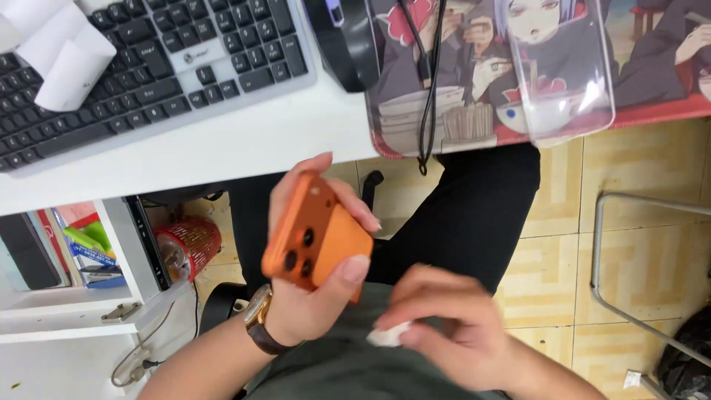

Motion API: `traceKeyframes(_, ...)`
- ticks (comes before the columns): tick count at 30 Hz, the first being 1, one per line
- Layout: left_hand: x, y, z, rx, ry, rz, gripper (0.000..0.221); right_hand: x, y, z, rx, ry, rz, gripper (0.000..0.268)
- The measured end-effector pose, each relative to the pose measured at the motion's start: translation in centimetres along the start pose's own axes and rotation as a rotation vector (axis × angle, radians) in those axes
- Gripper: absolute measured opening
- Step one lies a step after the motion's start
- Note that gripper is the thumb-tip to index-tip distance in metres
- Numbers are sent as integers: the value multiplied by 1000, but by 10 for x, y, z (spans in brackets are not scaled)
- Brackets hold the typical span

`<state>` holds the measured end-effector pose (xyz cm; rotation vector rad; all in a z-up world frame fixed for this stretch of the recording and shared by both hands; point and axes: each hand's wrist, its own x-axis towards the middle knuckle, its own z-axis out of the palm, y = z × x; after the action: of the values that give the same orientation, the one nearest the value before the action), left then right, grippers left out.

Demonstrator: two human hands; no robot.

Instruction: Cleaning a smartphone screen with a cloth and then testing the device's touchscreen and interface.

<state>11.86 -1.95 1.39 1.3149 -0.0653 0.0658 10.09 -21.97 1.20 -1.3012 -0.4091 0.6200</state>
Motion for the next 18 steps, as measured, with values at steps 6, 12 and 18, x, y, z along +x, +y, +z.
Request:
traceKeyframes(6,-18,-22,29,-32,-271,-449,79,14,-45,-48,-707,362,-355,15)
traceKeyframes(12,-54,-35,50,185,-423,-295,71,-12,-43,-33,-1152,-58,-372,22)
traceKeyframes(18,-109,-44,38,-154,-641,-247,73,-85,-19,4,-1272,-57,-560,20)
